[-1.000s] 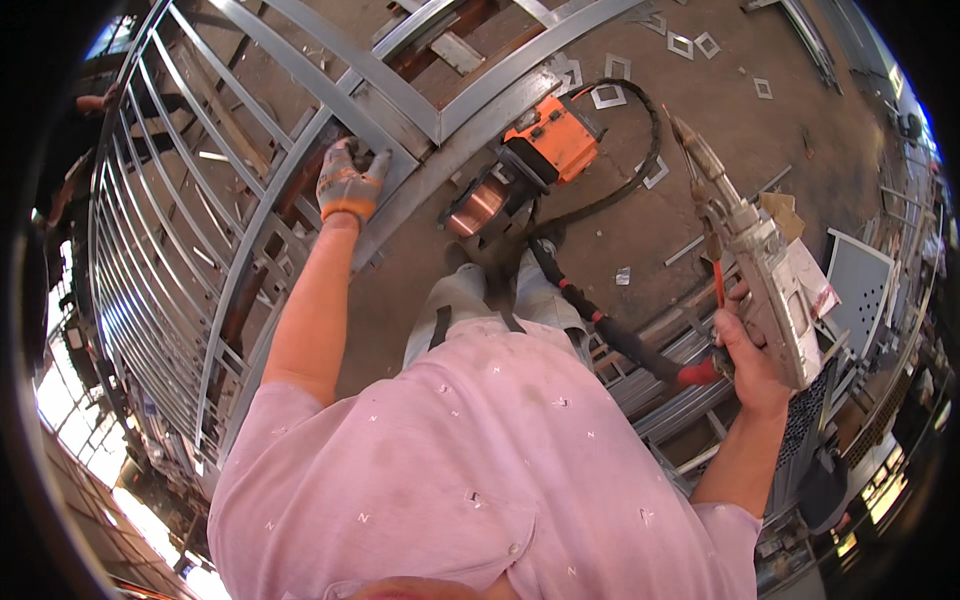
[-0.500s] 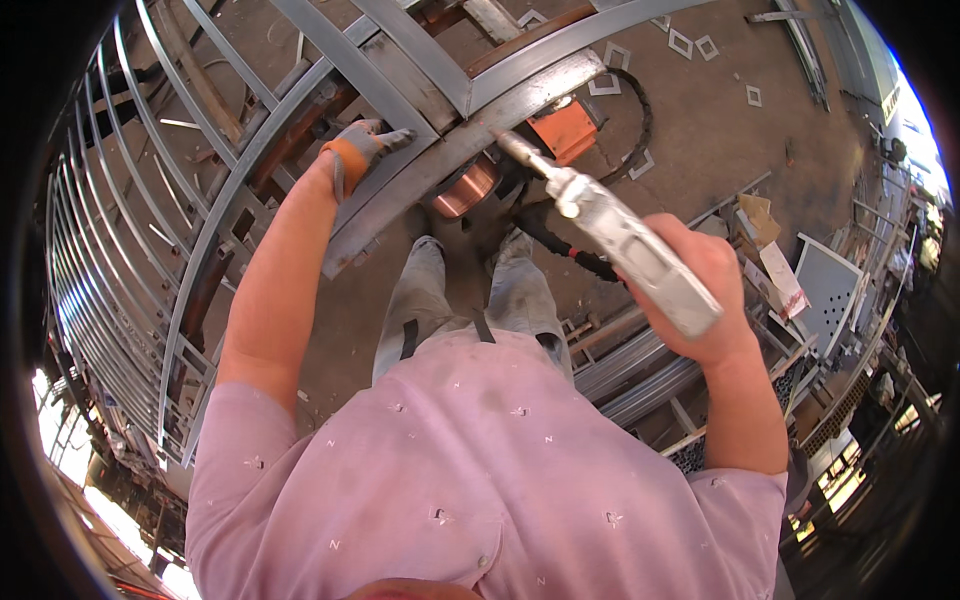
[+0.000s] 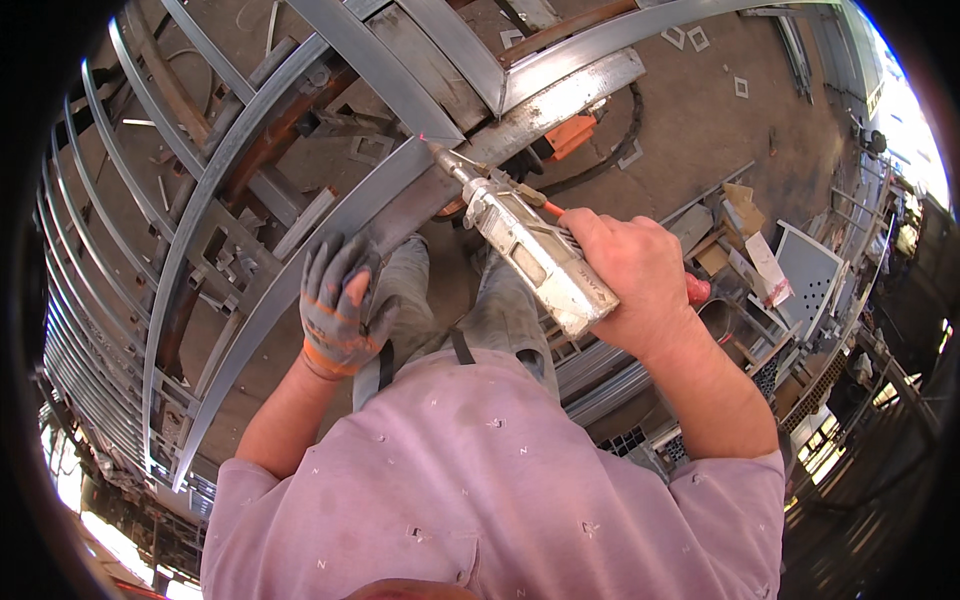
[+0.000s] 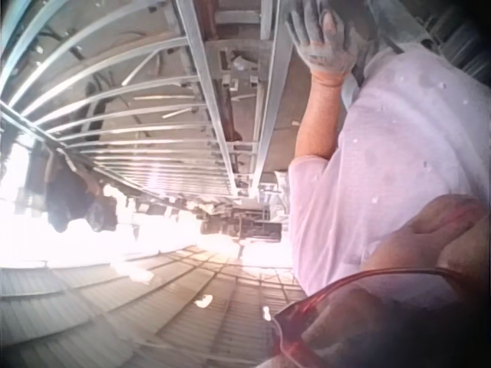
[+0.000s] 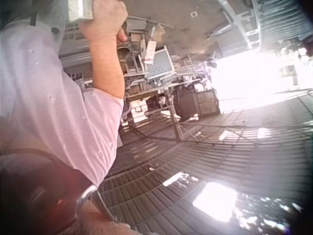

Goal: The person welds a metal frame using a handheld welding torch, creating bright sparks at the joints. They reposition the torch and adjust their grip to weld different sections of the frame.

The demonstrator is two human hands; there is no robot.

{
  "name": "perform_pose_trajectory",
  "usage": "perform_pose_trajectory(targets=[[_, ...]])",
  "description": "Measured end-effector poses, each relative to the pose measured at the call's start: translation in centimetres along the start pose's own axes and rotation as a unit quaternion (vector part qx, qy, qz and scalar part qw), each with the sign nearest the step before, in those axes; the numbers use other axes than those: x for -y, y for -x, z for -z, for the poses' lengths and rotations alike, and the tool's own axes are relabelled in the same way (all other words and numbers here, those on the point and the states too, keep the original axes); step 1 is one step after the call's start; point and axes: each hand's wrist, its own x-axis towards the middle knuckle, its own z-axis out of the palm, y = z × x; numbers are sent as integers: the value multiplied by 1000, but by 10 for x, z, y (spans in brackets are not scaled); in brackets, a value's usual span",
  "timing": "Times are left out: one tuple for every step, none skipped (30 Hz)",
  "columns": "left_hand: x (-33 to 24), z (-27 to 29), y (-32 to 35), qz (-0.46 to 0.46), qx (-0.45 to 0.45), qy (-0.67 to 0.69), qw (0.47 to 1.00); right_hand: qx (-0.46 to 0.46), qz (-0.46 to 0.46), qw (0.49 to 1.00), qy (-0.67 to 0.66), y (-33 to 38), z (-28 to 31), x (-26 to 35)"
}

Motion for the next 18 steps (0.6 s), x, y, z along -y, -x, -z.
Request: perform_pose_trajectory(targets=[[3, -7, 14, 1, 7, -1, 1000, 1, -1, 1000, 4, -2, 0, 2], [2, -11, 23, 11, 13, -8, 1000, 2, 0, 1000, 6, -4, -1, 3], [4, -16, 30, 7, 11, -1, 1000, 3, 2, 1000, 5, -6, -2, 3], [7, -21, 36, 3, 10, 6, 1000, 4, 3, 1000, 4, -7, -3, 3], [9, -24, 37, -2, 3, -1, 1000, 5, 6, 1000, 3, -9, -3, 3], [10, -26, 39, -7, -5, -8, 1000, 7, 7, 1000, 2, -11, -3, 3], [11, -29, 40, -12, -12, -15, 1000, 10, 9, 1000, 1, -12, -3, 3], [10, -29, 37, -13, -17, -21, 1000, 11, 8, 1000, 1, -11, -1, 4], [9, -29, 33, -15, -22, -26, 999, 12, 5, 1000, 3, -10, -1, 5], [9, -29, 31, -16, -27, -32, 999, 13, 2, 1000, 4, -9, 0, 5], [9, -30, 32, -16, -28, -36, 999, 13, 4, 1000, 3, -10, -1, 5], [9, -31, 33, -15, -29, -40, 999, 14, 6, 1000, 4, -10, -2, 4], [9, -32, 34, -14, -29, -44, 999, 15, 7, 1000, 6, -11, -2, 4], [10, -33, 33, -17, -31, -43, 998, 15, 5, 1000, 9, -10, -2, 4], [10, -33, 31, -21, -33, -41, 998, 14, 3, 1000, 12, -10, -2, 5], [10, -33, 29, -24, -35, -40, 998, 13, 1, 1000, 14, -9, -1, 5], [10, -32, 28, -24, -34, -39, 998, 12, 3, 1000, 15, -9, -2, 5], [10, -31, 26, -24, -34, -38, 998, 11, 6, 1000, 14, -10, -2, 4]])
